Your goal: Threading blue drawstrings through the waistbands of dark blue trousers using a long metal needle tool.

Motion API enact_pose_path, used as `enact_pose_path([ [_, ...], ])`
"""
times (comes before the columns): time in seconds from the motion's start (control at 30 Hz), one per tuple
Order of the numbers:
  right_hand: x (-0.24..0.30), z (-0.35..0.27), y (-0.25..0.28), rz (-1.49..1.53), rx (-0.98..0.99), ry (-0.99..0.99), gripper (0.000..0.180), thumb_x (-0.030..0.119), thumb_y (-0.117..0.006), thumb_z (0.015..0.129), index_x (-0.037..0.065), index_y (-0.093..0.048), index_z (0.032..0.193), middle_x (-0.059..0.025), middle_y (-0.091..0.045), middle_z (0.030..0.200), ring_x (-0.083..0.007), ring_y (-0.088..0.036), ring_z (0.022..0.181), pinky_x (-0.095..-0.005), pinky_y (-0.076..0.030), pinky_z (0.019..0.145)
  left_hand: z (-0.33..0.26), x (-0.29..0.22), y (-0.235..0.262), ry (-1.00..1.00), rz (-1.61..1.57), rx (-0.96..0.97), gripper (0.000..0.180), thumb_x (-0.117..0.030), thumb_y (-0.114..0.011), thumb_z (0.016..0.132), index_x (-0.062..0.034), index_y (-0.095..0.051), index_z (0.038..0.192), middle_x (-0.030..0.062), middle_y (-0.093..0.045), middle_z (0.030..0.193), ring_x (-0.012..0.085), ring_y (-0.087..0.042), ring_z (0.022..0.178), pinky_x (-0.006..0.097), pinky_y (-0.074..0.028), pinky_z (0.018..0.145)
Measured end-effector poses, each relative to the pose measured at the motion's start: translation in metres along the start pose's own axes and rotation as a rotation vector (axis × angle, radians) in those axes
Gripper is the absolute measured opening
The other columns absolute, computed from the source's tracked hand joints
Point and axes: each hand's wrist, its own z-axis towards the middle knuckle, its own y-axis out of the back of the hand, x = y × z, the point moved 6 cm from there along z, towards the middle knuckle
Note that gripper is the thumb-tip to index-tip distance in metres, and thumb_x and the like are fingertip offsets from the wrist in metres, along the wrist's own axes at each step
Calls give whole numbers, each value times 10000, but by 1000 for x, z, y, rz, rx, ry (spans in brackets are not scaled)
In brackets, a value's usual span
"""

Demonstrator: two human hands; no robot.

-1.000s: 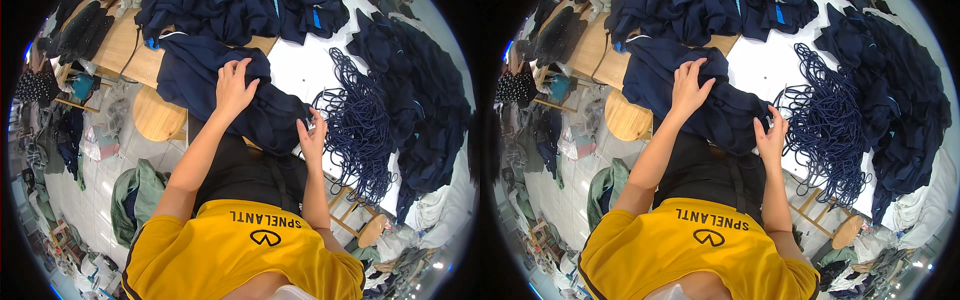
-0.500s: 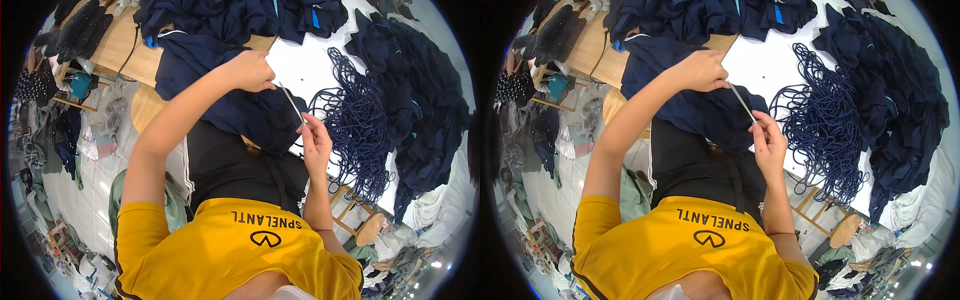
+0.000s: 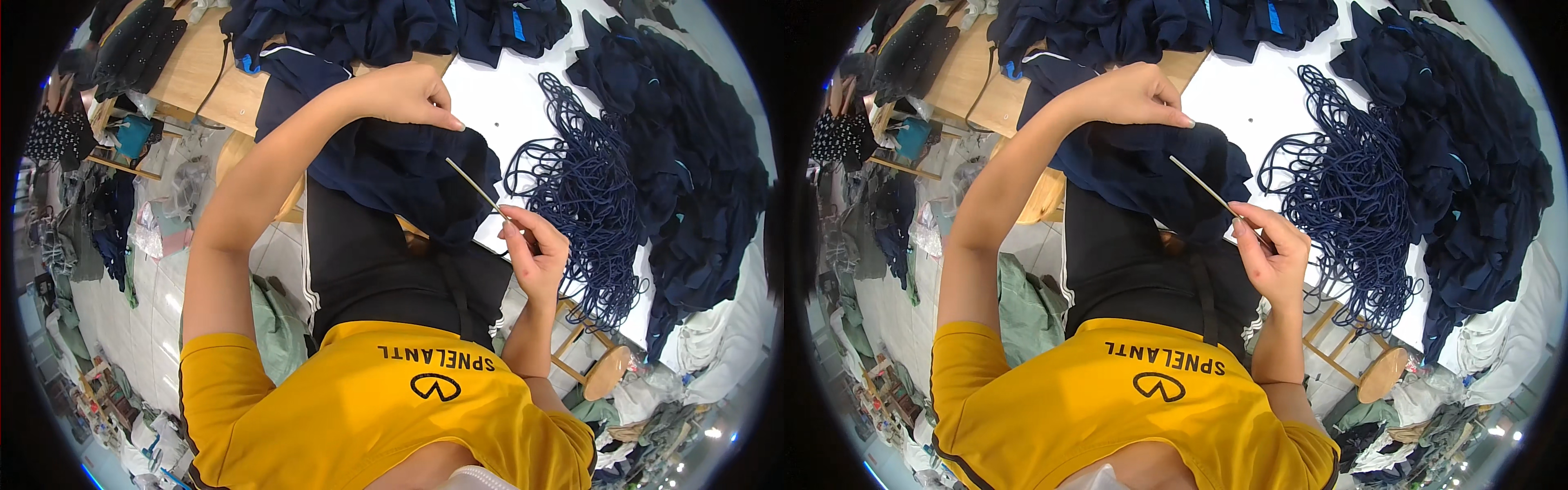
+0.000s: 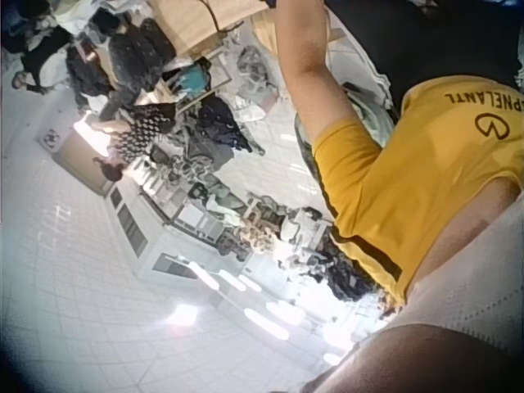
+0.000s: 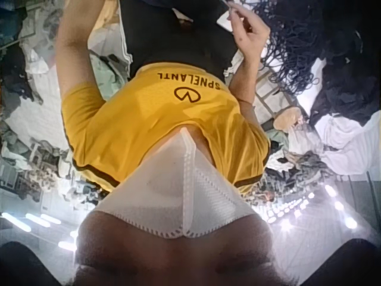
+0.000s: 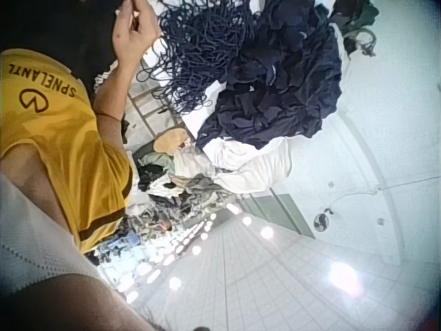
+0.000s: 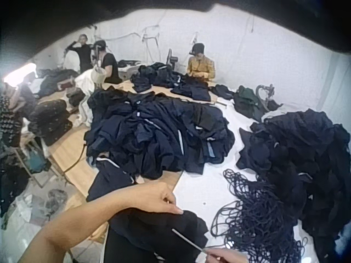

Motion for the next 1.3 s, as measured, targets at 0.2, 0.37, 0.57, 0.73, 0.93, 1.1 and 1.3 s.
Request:
enact_pose_path([
  [0.2, 12, 7, -11, -113, 20, 22, 195, -23, -652, 804, 45, -715, 976, -45, -664, 732, -44, -501, 518, -180, -332, 454, -5, 5, -9, 70, -184, 17, 446, -417, -695, 827, 23, -711, 756, 57, -543, 542, 125, -474, 499, 276, -364, 491],
  [0.37, 21, 17, -21, -162, 25, 85, 180, -16, -646, 805, 39, -711, 964, -95, -690, 786, -147, -641, 633, -231, -469, 561, -10, 0, -16, 90, -236, 10, 358, -320, -716, 834, 28, -694, 758, 21, -526, 547, 96, -440, 517, 271, -357, 500],
  [0.57, 22, 23, -25, -185, 97, 9, 160, 2, -638, 807, 36, -709, 947, -119, -697, 812, -185, -671, 663, -251, -500, 589, -13, -16, -25, 99, -82, 71, 387, -372, -710, 800, 2, -684, 704, 87, -578, 545, 188, -539, 510, 315, -419, 528],
  [0.73, 28, 27, -22, -290, 208, -16, 136, 45, -646, 797, 39, -709, 918, -134, -694, 812, -230, -676, 662, -276, -508, 586, -11, -29, -42, 97, -1, 70, 322, -341, -710, 781, -23, -705, 731, 136, -621, 595, 295, -616, 587, 362, -466, 570],
  [0.93, 46, 31, -55, -305, 8, 256, 289, 46, -754, 707, 25, -542, 902, -122, -584, 924, -250, -589, 826, -321, -468, 720, -7, -40, -41, 104, -158, -80, 250, -272, -659, 781, -29, -711, 749, 153, -626, 618, 298, -619, 593, 356, -469, 573],
  [1.1, 11, 29, -80, -224, -95, 418, 767, 126, -854, 600, 57, -397, 1212, -248, -383, 1294, -415, -460, 1157, -391, -492, 806, -27, -38, -63, 74, -305, -122, 177, -157, -628, 800, 12, -677, 793, 175, -611, 647, 231, -603, 558, 341, -457, 558],
  [1.3, -38, 43, -78, -146, 2, -126, 707, 134, -773, 713, 90, -472, 1351, -99, -660, 748, -222, -635, 626, -312, -497, 593, -97, -55, -77, 29, 285, -1061, 287, -158, -724, 750, -98, -634, 1016, 86, -624, 1123, 279, -572, 1017, 408, -413, 905],
])
